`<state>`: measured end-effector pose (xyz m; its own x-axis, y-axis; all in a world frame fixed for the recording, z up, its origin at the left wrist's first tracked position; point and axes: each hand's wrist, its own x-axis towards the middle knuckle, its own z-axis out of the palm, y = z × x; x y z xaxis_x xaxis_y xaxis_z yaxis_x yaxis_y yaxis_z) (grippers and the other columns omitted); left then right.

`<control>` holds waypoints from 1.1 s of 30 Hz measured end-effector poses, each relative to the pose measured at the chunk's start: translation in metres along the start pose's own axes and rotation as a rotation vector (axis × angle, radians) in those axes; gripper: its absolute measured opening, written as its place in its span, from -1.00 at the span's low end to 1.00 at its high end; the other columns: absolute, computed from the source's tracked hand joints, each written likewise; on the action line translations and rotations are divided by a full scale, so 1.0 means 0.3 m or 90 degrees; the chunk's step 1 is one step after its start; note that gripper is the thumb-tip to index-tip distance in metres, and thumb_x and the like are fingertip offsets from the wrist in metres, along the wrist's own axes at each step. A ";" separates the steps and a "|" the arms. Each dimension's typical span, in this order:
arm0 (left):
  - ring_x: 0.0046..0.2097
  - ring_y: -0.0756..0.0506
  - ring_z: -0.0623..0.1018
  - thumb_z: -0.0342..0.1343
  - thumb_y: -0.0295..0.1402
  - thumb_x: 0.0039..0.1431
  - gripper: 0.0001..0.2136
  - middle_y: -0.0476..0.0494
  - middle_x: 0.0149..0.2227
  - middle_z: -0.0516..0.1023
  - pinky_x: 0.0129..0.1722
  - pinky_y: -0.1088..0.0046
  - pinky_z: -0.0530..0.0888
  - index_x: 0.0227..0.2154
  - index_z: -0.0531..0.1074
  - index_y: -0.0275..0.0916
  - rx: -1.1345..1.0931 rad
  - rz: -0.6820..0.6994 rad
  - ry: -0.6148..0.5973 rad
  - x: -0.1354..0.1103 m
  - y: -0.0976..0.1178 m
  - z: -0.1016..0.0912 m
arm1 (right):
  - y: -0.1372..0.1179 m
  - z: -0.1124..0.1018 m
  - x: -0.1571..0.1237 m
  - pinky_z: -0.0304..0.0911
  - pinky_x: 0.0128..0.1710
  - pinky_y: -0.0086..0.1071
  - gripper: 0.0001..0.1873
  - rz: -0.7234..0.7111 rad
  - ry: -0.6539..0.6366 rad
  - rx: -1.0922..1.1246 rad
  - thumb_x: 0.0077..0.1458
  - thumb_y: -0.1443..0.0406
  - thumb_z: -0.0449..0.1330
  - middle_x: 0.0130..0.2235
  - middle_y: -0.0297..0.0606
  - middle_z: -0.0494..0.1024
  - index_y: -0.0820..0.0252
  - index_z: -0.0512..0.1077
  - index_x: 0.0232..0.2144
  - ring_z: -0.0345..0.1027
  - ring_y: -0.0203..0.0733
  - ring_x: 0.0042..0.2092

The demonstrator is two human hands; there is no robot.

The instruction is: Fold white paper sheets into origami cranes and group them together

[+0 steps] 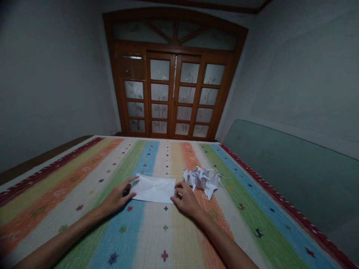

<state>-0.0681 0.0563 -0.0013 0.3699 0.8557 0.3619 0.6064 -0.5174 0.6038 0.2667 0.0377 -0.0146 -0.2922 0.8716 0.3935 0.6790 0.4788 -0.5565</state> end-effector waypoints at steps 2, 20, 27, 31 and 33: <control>-0.24 -0.14 0.53 0.11 -0.34 0.25 -0.80 -0.11 -0.33 0.59 -0.15 0.35 0.42 -0.13 0.58 -0.19 0.036 0.055 -0.022 0.000 0.000 -0.003 | -0.005 -0.002 -0.001 0.30 0.02 -0.15 -0.86 0.003 -0.002 0.000 0.02 0.38 0.32 -0.10 -0.13 0.50 0.18 0.44 -0.52 0.41 -0.01 -0.04; 0.28 -0.32 0.31 0.17 -0.32 0.26 -0.65 -0.27 0.26 0.37 0.25 -0.06 0.30 0.10 0.45 -0.13 0.160 0.189 -0.115 -0.021 0.027 -0.008 | -0.037 -0.014 -0.033 0.26 0.15 0.03 -0.65 -0.175 -0.034 -0.124 0.17 0.28 0.26 0.15 0.00 0.46 0.13 0.46 0.03 0.32 0.11 0.18; 0.24 -0.25 0.41 0.10 -0.29 0.35 -0.71 -0.19 0.20 0.48 0.22 0.02 0.36 0.09 0.48 -0.08 0.144 0.203 -0.121 -0.019 -0.009 0.007 | -0.029 -0.004 -0.042 0.32 0.15 -0.04 -0.65 -0.167 -0.064 -0.117 0.18 0.31 0.24 0.14 0.00 0.52 0.17 0.51 0.03 0.40 0.06 0.15; 0.13 -0.20 0.50 0.03 -0.28 0.41 -0.77 -0.17 0.07 0.59 0.13 0.12 0.43 0.00 0.54 -0.08 0.141 0.255 -0.096 -0.012 0.002 0.008 | -0.026 -0.001 -0.040 0.32 0.17 -0.04 -0.69 -0.182 -0.061 -0.110 0.22 0.31 0.20 0.12 -0.03 0.54 0.16 0.53 0.01 0.41 0.05 0.15; 0.05 -0.18 0.54 0.02 -0.28 0.42 -0.78 -0.17 -0.01 0.63 0.06 0.19 0.46 -0.06 0.56 -0.11 0.137 0.279 -0.081 -0.001 0.008 0.010 | -0.030 -0.003 -0.038 0.32 0.17 -0.05 -0.71 -0.184 -0.068 -0.106 0.24 0.31 0.18 0.12 -0.03 0.54 0.16 0.53 0.00 0.41 0.04 0.15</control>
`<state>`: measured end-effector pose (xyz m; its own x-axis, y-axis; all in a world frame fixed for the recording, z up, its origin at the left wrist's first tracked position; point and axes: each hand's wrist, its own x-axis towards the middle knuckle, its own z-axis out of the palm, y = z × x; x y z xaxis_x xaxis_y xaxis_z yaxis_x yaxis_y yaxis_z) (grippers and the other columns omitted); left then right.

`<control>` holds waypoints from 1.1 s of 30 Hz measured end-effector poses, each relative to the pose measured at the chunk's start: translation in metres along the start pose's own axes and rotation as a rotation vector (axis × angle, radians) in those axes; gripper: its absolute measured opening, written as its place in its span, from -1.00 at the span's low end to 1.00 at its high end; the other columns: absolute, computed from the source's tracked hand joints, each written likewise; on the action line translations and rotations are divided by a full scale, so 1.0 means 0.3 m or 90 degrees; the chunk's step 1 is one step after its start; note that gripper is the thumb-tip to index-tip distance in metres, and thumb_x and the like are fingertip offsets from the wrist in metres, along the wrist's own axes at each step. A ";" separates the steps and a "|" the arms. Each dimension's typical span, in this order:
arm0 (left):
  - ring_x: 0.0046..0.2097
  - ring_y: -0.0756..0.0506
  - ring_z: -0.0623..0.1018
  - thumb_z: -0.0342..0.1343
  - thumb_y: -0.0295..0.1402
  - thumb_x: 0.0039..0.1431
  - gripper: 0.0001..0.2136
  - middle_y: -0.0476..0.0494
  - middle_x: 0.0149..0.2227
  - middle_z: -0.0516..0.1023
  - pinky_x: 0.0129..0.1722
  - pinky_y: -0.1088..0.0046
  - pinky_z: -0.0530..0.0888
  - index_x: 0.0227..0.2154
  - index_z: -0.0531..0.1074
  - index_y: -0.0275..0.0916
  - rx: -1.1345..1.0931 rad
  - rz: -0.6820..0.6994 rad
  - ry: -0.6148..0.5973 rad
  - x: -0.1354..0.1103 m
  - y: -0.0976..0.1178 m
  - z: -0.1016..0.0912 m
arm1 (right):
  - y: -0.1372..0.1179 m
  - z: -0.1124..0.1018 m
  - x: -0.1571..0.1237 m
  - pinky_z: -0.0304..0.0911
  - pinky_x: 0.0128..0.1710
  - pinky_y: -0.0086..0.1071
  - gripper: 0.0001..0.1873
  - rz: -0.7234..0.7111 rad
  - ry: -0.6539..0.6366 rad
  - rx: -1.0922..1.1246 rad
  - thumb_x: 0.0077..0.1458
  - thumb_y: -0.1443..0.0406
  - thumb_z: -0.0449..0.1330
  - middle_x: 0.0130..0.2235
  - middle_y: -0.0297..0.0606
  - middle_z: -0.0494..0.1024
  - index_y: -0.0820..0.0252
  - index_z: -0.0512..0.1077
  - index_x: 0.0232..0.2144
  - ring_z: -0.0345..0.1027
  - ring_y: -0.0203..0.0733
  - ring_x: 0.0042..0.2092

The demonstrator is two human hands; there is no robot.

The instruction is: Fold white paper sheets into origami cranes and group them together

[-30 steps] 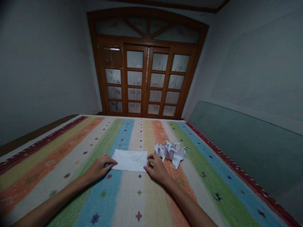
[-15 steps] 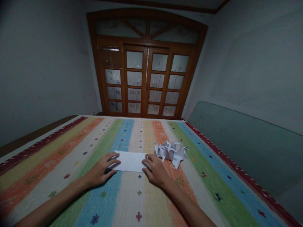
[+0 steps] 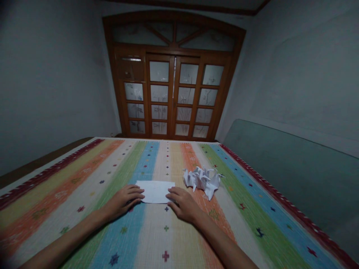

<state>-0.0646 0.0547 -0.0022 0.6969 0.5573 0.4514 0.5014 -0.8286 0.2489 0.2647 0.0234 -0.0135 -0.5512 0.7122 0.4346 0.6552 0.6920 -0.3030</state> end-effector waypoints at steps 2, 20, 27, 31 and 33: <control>-0.03 -0.17 0.56 0.03 -0.29 0.42 -0.78 -0.18 -0.08 0.66 -0.03 0.25 0.47 -0.13 0.58 -0.15 0.005 0.008 0.008 0.017 0.000 0.001 | -0.004 -0.005 0.004 0.33 0.17 -0.08 -0.72 0.001 -0.008 0.013 0.26 0.32 0.15 0.10 -0.03 0.55 0.17 0.54 -0.03 0.42 0.02 0.15; -0.10 -0.16 0.57 0.03 -0.22 0.40 -0.75 -0.21 -0.11 0.58 -0.10 0.35 0.48 -0.04 0.52 -0.18 -0.008 -0.046 0.032 0.081 0.055 0.023 | -0.028 -0.028 0.005 0.36 0.06 -0.14 -0.78 -0.038 -0.004 0.055 0.16 0.33 0.26 -0.01 -0.09 0.57 0.11 0.54 -0.11 0.45 -0.03 0.02; -0.15 -0.17 0.53 0.06 -0.18 0.37 -0.70 -0.21 -0.14 0.46 -0.15 0.32 0.51 0.04 0.47 -0.20 0.112 -0.097 0.121 0.072 0.053 0.039 | -0.034 -0.028 0.006 0.35 0.06 -0.09 -0.80 -0.041 0.004 0.033 0.17 0.36 0.24 -0.02 -0.09 0.58 0.12 0.55 -0.14 0.44 -0.01 0.01; -0.23 -0.09 0.55 -0.02 -0.23 0.43 -0.75 -0.15 -0.18 0.47 -0.25 0.45 0.51 0.03 0.43 -0.19 0.085 -0.090 0.125 0.064 0.061 0.054 | -0.033 -0.027 0.007 0.36 0.05 -0.11 -0.80 -0.040 0.006 0.034 0.18 0.35 0.23 -0.02 -0.09 0.58 0.12 0.55 -0.13 0.45 -0.02 0.01; -0.26 -0.07 0.56 -0.06 -0.27 0.44 -0.78 -0.14 -0.19 0.48 -0.27 0.48 0.50 -0.03 0.44 -0.19 0.068 -0.091 0.129 0.064 0.067 0.057 | -0.033 -0.027 0.008 0.35 0.05 -0.11 -0.80 -0.039 0.006 0.035 0.18 0.35 0.23 -0.02 -0.09 0.58 0.12 0.56 -0.13 0.45 -0.01 0.01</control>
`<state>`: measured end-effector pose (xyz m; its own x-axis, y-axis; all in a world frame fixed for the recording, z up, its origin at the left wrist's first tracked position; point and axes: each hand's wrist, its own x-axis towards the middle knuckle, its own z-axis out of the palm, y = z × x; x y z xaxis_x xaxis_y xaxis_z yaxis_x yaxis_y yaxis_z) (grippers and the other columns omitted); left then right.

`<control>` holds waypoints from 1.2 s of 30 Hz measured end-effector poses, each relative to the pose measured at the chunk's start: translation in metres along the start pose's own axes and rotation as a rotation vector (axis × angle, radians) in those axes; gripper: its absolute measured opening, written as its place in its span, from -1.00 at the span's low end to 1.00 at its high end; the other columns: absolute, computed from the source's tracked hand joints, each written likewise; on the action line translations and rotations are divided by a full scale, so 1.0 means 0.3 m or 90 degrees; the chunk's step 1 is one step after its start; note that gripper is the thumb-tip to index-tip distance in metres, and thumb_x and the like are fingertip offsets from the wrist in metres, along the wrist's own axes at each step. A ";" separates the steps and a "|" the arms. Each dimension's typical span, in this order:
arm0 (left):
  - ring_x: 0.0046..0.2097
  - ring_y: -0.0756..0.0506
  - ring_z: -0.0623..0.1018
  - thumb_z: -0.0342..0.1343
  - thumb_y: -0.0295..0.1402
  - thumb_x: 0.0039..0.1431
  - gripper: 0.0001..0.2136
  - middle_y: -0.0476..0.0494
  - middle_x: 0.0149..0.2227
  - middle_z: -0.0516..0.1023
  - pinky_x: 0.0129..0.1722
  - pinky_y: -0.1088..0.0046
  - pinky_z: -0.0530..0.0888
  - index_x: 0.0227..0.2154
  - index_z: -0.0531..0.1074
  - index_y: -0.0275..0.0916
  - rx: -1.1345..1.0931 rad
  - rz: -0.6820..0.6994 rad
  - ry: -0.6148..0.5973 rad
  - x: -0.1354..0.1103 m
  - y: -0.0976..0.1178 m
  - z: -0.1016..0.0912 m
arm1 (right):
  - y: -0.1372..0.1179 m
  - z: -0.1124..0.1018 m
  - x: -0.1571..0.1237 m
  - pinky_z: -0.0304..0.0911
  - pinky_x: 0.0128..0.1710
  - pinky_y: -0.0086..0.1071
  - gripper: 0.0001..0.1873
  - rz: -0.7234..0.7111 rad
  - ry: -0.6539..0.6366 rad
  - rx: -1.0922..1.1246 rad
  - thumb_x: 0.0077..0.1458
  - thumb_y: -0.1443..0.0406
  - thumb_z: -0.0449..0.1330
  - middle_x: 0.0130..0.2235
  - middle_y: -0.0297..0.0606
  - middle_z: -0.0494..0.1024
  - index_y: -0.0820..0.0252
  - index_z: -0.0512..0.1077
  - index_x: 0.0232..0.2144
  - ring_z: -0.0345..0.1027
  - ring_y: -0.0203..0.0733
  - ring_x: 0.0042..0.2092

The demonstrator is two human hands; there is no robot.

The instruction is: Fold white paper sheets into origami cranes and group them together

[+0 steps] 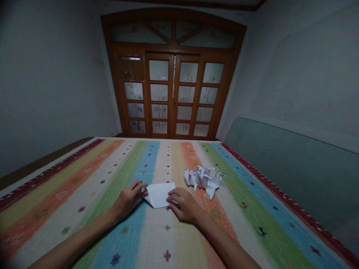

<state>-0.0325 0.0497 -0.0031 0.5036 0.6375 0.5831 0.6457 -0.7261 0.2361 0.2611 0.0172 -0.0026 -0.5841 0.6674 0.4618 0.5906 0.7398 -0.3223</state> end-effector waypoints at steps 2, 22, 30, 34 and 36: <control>-0.25 -0.07 0.56 -0.06 -0.31 0.44 -0.80 -0.15 -0.19 0.49 -0.24 0.46 0.50 -0.10 0.46 -0.19 -0.021 0.003 -0.020 0.002 0.007 -0.003 | 0.000 0.000 0.000 0.36 0.05 -0.11 -0.80 0.001 -0.003 0.001 0.18 0.35 0.23 -0.02 -0.08 0.58 0.12 0.56 -0.14 0.45 -0.01 0.01; 0.41 -0.33 0.11 -0.05 -0.04 0.41 -0.45 -0.21 0.42 0.11 0.32 -0.08 0.16 0.38 0.05 0.01 -0.004 0.069 -0.294 -0.013 -0.006 0.006 | -0.003 -0.003 -0.003 0.37 0.08 -0.14 -0.73 0.030 -0.019 0.006 0.18 0.33 0.24 0.06 -0.06 0.52 0.13 0.52 -0.05 0.42 -0.01 0.07; 0.41 -0.38 0.07 -0.10 0.00 0.41 -0.40 -0.25 0.43 0.06 0.32 -0.16 0.06 0.41 -0.03 -0.03 0.037 0.030 -0.305 -0.005 0.027 0.037 | -0.004 -0.003 0.000 0.34 0.14 -0.11 -0.67 0.032 -0.028 -0.009 0.16 0.33 0.23 0.11 -0.05 0.51 0.13 0.51 0.00 0.40 0.01 0.13; 0.40 -0.41 0.08 -0.05 0.04 0.37 -0.36 -0.25 0.43 0.06 0.30 -0.21 0.06 0.40 0.00 -0.05 0.034 -0.017 -0.306 0.004 0.050 0.053 | -0.007 -0.010 -0.002 0.22 0.25 -0.02 -0.57 0.024 -0.051 -0.017 0.15 0.29 0.24 0.23 -0.05 0.43 0.11 0.46 0.09 0.27 0.07 0.26; 0.41 -0.42 0.06 -0.04 0.04 0.36 -0.36 -0.24 0.43 0.06 0.30 -0.24 0.05 0.40 0.02 -0.05 0.024 -0.033 -0.312 0.007 0.056 0.054 | -0.006 -0.010 -0.004 0.15 0.29 0.03 -0.48 0.022 -0.060 -0.020 0.14 0.27 0.26 0.28 -0.05 0.37 0.10 0.41 0.16 0.19 0.09 0.32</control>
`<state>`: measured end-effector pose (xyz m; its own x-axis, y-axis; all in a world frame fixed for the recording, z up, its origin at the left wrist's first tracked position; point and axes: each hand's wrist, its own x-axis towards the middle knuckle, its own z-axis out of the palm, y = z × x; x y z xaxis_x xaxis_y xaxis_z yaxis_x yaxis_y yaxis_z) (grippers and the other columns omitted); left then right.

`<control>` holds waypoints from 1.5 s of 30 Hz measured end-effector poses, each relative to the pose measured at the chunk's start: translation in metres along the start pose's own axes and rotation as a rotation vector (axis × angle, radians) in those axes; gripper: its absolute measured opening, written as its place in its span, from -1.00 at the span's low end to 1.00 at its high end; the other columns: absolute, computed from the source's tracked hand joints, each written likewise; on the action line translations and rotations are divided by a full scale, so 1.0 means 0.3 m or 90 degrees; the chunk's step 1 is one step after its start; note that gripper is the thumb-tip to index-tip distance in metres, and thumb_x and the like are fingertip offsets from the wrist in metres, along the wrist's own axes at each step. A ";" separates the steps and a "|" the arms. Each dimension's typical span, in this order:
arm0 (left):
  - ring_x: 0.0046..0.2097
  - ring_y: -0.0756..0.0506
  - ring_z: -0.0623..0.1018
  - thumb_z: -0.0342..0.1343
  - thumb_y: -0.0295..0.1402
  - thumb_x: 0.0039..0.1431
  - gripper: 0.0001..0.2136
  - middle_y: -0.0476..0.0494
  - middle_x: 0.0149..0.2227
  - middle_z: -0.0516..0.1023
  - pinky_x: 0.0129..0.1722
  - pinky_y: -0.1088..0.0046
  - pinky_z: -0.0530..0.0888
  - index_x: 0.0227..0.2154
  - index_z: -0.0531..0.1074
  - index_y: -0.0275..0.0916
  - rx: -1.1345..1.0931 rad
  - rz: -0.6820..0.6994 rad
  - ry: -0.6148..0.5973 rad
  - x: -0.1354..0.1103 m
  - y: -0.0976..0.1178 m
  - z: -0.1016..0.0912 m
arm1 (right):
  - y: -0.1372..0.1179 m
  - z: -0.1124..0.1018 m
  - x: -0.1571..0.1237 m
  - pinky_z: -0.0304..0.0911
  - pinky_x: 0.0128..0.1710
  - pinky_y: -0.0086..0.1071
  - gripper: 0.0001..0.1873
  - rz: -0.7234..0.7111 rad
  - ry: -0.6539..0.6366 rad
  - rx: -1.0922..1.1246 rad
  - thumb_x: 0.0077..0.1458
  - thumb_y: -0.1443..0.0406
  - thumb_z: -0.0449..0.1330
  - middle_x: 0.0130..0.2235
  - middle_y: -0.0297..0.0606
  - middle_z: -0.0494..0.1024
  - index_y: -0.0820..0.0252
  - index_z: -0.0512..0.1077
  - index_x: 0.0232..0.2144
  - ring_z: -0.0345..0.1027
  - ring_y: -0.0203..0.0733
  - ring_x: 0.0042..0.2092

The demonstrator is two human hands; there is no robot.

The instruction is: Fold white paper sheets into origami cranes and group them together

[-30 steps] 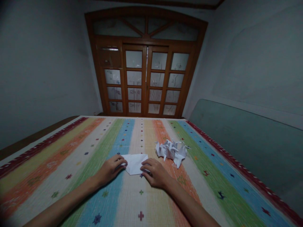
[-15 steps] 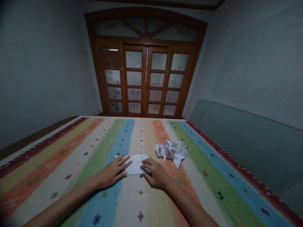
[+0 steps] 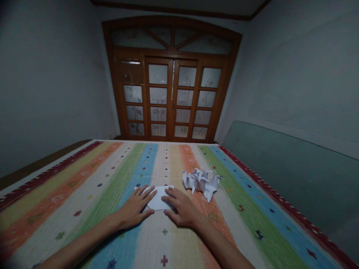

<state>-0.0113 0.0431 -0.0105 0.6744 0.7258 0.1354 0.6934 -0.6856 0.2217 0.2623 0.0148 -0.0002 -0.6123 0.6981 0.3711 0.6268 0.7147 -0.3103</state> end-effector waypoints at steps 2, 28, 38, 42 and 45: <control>0.41 -0.43 0.05 -0.02 0.03 0.35 -0.36 -0.21 0.43 0.06 0.30 -0.26 0.04 0.40 0.02 -0.04 -0.013 -0.005 -0.007 0.002 0.002 -0.003 | 0.004 0.004 -0.001 0.14 0.29 0.05 -0.44 0.004 -0.006 -0.003 0.14 0.25 0.27 0.30 -0.05 0.34 0.09 0.38 0.20 0.17 0.11 0.33; -0.36 -0.08 0.62 -0.10 -0.43 0.46 -0.78 -0.13 -0.38 0.62 -0.36 0.47 0.52 -0.20 0.46 -0.28 0.186 0.259 0.227 0.023 0.004 -0.021 | -0.006 -0.006 0.010 0.28 0.13 -0.03 -0.59 -0.023 0.039 0.016 0.16 0.25 0.26 0.04 -0.02 0.57 0.16 0.46 0.06 0.42 0.07 0.08; -0.40 -0.10 0.58 -0.06 -0.43 0.41 -0.82 -0.10 -0.41 0.59 -0.43 0.46 0.45 -0.21 0.45 -0.25 0.139 0.231 0.270 0.014 0.028 -0.042 | 0.038 0.043 -0.003 0.32 -0.19 -0.22 -0.53 -0.023 0.175 0.009 -0.05 0.57 0.01 -0.22 -0.14 0.62 0.15 0.53 -0.18 0.47 -0.05 -0.17; -0.36 -0.13 0.59 -0.05 -0.45 0.39 -0.82 -0.13 -0.38 0.62 -0.37 0.41 0.46 -0.23 0.47 -0.25 0.087 0.203 0.318 0.015 0.028 -0.055 | 0.046 0.037 0.000 0.35 -0.18 -0.24 -0.62 -0.022 0.220 0.054 0.10 0.51 0.02 -0.23 -0.15 0.63 0.14 0.54 -0.18 0.50 -0.07 -0.18; -0.32 -0.12 0.60 -0.01 -0.45 0.37 -0.83 -0.16 -0.33 0.65 -0.32 0.40 0.48 -0.21 0.51 -0.25 -0.032 0.160 0.363 0.018 0.034 -0.094 | 0.052 0.035 0.012 0.41 -0.17 -0.23 -0.74 0.030 0.271 0.116 0.16 0.38 0.09 -0.22 -0.13 0.65 0.14 0.55 -0.18 0.53 -0.04 -0.17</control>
<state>-0.0075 0.0416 0.0196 0.5639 0.4674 0.6808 0.5090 -0.8459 0.1592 0.2649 0.0288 -0.0130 -0.3083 0.6778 0.6675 0.5312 0.7047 -0.4703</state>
